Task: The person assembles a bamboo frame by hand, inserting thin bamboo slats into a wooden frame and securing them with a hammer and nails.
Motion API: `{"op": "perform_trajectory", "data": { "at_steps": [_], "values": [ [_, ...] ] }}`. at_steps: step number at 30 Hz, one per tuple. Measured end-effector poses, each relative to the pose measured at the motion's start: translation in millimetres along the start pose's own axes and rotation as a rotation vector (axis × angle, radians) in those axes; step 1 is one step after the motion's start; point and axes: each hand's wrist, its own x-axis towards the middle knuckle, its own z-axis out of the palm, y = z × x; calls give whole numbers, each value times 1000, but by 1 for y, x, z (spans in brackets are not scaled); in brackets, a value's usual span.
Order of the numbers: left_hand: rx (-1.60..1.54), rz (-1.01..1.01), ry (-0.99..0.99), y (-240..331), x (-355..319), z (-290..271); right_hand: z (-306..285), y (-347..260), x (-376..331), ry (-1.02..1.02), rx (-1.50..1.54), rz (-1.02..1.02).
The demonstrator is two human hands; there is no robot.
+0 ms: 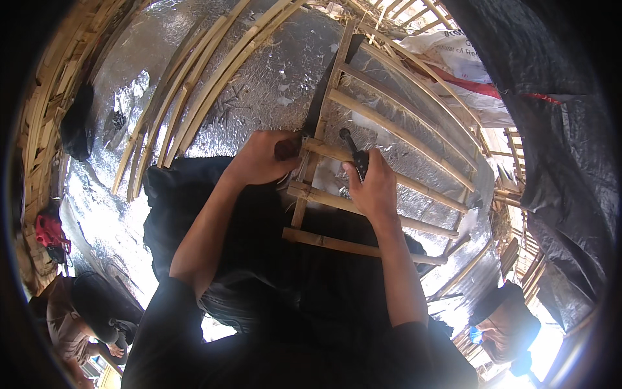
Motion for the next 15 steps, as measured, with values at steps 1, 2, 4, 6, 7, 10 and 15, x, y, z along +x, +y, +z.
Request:
{"op": "perform_trajectory", "data": {
  "at_steps": [1, 2, 4, 6, 7, 10, 15],
  "values": [
    [-32, -47, -6, 0, 0, 2, 0, -2, 0, -1, 1, 6],
    [6, -66, 2, 4, 1, 3, -1, -2, 0, -17, 14, 28],
    [80, -104, 18, 16, -1, 9, -2, -2, -1, -51, 37, 74],
    [78, -53, 206, 19, -7, 28, -3, -9, -4, 54, 44, -11],
    [79, -30, 300, 19, -8, 35, -2, -12, -5, 103, 50, -55],
    [112, -129, 255, 23, -6, 42, 0, -19, -3, 65, 42, -97],
    [180, -81, 309, 24, -9, 51, 10, -7, 4, 27, 21, -47]
  ]
}}
